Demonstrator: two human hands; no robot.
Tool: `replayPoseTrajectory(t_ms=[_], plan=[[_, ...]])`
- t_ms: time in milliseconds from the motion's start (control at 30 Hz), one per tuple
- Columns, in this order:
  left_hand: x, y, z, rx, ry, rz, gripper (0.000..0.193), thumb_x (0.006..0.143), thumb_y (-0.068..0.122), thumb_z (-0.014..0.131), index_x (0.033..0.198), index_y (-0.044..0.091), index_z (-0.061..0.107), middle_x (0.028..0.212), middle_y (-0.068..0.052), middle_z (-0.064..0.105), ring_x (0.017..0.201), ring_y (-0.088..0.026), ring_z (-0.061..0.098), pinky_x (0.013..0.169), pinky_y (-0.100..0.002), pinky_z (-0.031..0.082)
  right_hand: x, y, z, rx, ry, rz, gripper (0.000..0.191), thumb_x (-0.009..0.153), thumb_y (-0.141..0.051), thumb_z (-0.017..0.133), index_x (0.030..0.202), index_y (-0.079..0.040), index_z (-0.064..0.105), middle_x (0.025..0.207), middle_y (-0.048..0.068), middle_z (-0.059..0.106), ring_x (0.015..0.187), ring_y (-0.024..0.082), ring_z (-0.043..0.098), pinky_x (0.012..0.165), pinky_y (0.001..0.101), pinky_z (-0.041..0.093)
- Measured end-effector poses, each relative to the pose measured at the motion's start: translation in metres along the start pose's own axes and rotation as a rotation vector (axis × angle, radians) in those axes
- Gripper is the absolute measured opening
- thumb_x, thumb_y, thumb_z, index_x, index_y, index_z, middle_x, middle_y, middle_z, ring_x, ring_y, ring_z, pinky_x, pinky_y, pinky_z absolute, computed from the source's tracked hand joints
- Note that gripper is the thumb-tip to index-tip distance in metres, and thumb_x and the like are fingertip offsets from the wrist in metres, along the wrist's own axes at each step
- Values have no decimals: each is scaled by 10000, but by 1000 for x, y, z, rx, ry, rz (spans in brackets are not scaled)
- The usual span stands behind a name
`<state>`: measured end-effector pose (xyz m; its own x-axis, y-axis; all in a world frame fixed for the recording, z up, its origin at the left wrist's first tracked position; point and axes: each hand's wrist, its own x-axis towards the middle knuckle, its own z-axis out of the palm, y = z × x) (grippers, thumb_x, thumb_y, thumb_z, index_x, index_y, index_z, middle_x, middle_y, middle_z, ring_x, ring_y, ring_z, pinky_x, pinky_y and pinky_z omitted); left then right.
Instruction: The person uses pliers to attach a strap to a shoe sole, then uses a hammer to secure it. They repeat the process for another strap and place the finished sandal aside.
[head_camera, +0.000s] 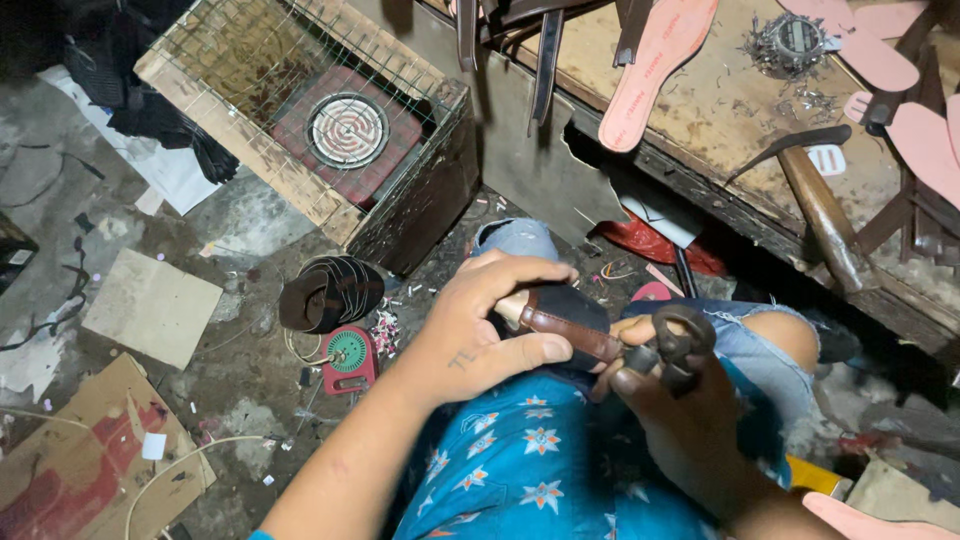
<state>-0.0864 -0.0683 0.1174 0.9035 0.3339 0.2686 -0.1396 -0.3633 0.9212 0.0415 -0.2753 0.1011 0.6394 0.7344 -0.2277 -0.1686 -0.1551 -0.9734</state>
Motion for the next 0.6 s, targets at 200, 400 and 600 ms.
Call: replayPoseTrajectory(t_ms=[200, 400, 600], plan=[[1, 2, 3, 133, -84, 114, 568, 753, 340, 886, 1241, 118, 700, 1321, -50, 724, 1158, -252, 669, 1046, -380, 476, 1, -14, -1, 125, 225, 383, 354, 717, -42, 767, 1031, -27, 603, 761, 82, 661, 653, 206, 656, 605, 349, 533], [-10, 2, 11, 115, 9, 130, 469, 753, 303, 860, 1142, 109, 684, 1251, -63, 730, 1087, -239, 662, 997, -373, 436, 0, -29, 2, 236, 167, 303, 314, 708, 8, 752, 965, -24, 574, 766, 81, 619, 658, 200, 634, 606, 347, 521], [-9, -4, 10, 114, 111, 77, 369, 823, 261, 822, 1130, 99, 699, 1235, -64, 751, 1078, -228, 689, 1022, -352, 475, 21, -7, 15, 324, 71, 251, 350, 777, -7, 737, 1074, -58, 558, 822, 107, 652, 639, 190, 617, 584, 324, 495]])
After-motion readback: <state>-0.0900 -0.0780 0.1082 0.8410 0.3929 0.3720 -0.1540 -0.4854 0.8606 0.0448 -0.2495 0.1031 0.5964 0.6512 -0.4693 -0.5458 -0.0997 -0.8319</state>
